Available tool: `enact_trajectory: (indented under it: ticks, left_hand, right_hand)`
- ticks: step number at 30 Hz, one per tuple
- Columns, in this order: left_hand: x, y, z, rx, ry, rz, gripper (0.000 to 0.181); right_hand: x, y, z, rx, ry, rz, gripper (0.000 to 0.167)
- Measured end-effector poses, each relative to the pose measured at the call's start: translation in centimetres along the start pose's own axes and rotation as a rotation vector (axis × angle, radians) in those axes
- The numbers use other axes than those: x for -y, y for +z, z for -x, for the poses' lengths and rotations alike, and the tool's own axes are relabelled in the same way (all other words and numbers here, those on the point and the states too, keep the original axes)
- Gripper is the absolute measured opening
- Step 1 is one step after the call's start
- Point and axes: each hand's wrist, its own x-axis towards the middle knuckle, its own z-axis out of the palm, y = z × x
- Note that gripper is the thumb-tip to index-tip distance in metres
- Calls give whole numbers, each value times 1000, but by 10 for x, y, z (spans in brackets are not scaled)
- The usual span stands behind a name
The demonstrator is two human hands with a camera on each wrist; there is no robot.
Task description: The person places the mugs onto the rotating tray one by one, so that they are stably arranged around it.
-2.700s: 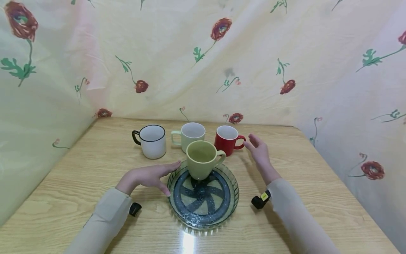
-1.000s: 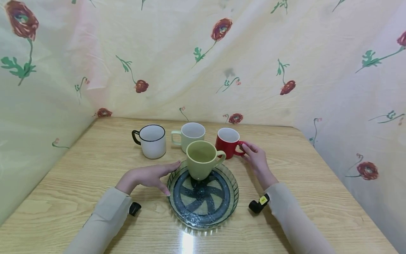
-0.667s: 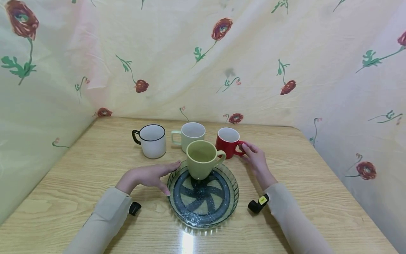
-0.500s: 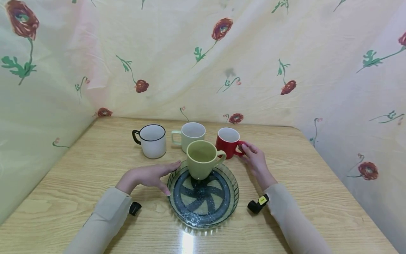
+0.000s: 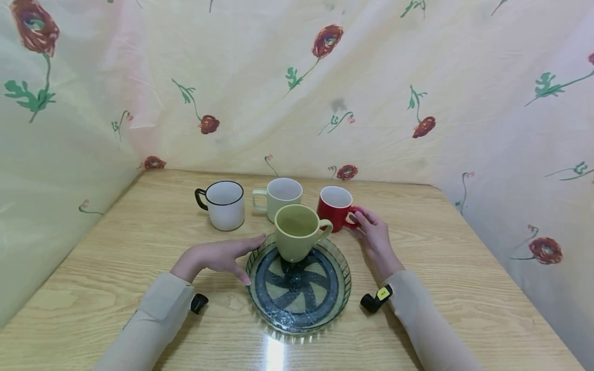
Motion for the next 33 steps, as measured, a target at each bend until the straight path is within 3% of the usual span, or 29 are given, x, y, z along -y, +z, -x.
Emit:
enact_trajectory:
  ticks: [10, 23, 30, 33]
  left_hand:
    - [1, -1, 1, -5, -4, -12, 101]
    - [-1, 1, 1, -4, 8, 8, 101]
    - [-2, 0, 0, -8, 11, -10, 101]
    - [-2, -1, 0, -11, 3, -16, 101]
  right_hand:
    - [-2, 1, 1, -36, 9, -51, 14]
    - [-3, -15, 11, -35, 48, -238, 22]
    - [8, -23, 25, -37, -45, -46, 10]
    - [12, -26, 34, -19, -82, -9, 10]
